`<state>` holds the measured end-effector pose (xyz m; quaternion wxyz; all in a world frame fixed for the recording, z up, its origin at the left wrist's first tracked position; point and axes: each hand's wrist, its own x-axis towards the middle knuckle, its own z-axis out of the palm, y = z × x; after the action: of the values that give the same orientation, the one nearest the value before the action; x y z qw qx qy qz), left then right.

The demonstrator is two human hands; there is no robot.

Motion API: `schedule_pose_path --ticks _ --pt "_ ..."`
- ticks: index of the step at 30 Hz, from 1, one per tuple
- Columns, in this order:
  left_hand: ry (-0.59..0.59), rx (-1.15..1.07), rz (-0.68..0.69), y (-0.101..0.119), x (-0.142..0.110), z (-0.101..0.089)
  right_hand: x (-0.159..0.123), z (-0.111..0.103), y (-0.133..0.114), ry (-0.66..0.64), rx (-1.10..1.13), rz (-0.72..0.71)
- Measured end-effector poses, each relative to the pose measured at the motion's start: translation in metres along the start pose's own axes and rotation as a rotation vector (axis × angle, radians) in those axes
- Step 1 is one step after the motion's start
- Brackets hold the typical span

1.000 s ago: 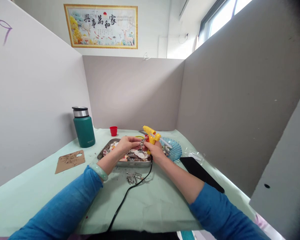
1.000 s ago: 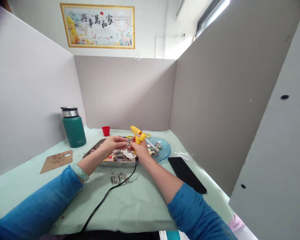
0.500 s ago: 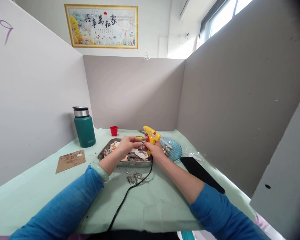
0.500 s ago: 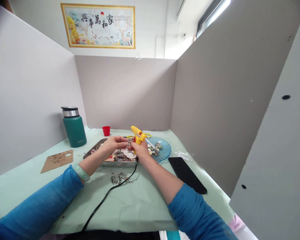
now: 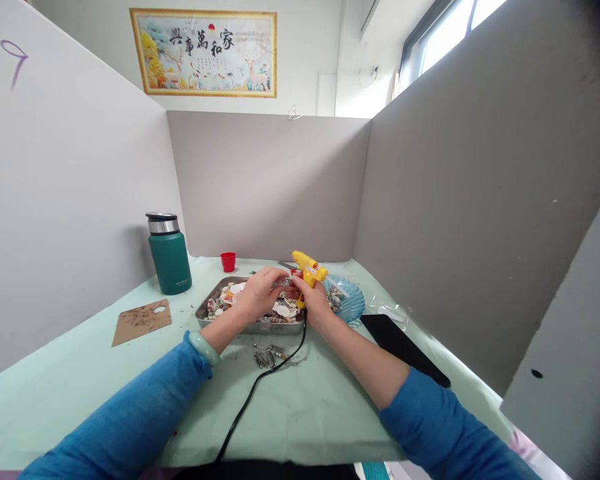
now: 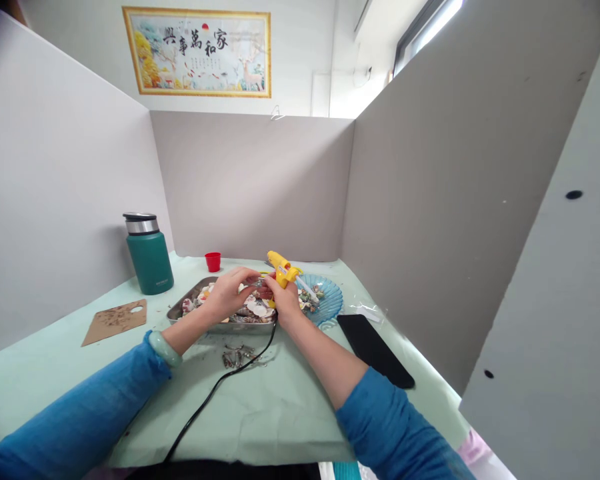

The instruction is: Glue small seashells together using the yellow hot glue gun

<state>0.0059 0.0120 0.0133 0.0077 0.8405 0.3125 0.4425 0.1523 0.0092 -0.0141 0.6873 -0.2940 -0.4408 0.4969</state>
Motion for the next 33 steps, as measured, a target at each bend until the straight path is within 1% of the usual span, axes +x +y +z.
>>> schedule_pose_path --ticks 5,7,8,10,12,16,17,19,21,23,26,33 --pt "-0.009 0.099 0.119 -0.001 -0.002 0.0 0.0 0.0 0.002 -0.018 -0.025 -0.019" --pt "-0.002 0.092 0.128 0.0 -0.001 -0.001 0.0 0.0 0.003 -0.017 -0.022 -0.031" --pt "0.007 0.076 0.11 0.001 -0.001 -0.001 0.0 0.0 0.003 -0.018 -0.021 -0.035" --pt "0.03 0.02 0.034 0.0 0.0 0.001 0.0 0.0 0.002 -0.02 -0.026 -0.036" --pt "0.043 -0.077 -0.094 -0.002 0.001 0.003 -0.001 0.0 0.001 -0.022 -0.026 -0.033" --pt "-0.022 -0.438 -0.418 -0.01 0.002 0.006 -0.001 -0.001 0.002 -0.03 -0.037 -0.044" --pt "-0.045 -0.536 -0.475 -0.011 0.001 0.006 -0.001 -0.001 0.002 -0.029 -0.048 -0.047" --pt "-0.078 -0.696 -0.546 -0.01 0.0 0.005 0.0 -0.001 0.004 -0.025 -0.064 -0.049" --pt "-0.1 -0.793 -0.583 -0.009 -0.001 0.004 0.0 -0.002 0.004 -0.024 -0.068 -0.047" --pt "-0.102 -0.824 -0.605 -0.009 -0.001 0.004 0.0 -0.001 0.004 -0.036 -0.07 -0.045" --pt "-0.096 -0.804 -0.6 -0.01 -0.001 0.007 -0.001 -0.001 0.004 -0.057 -0.08 -0.049" --pt "-0.094 -0.771 -0.588 -0.014 -0.001 0.009 0.001 -0.002 0.007 -0.028 -0.084 -0.061"
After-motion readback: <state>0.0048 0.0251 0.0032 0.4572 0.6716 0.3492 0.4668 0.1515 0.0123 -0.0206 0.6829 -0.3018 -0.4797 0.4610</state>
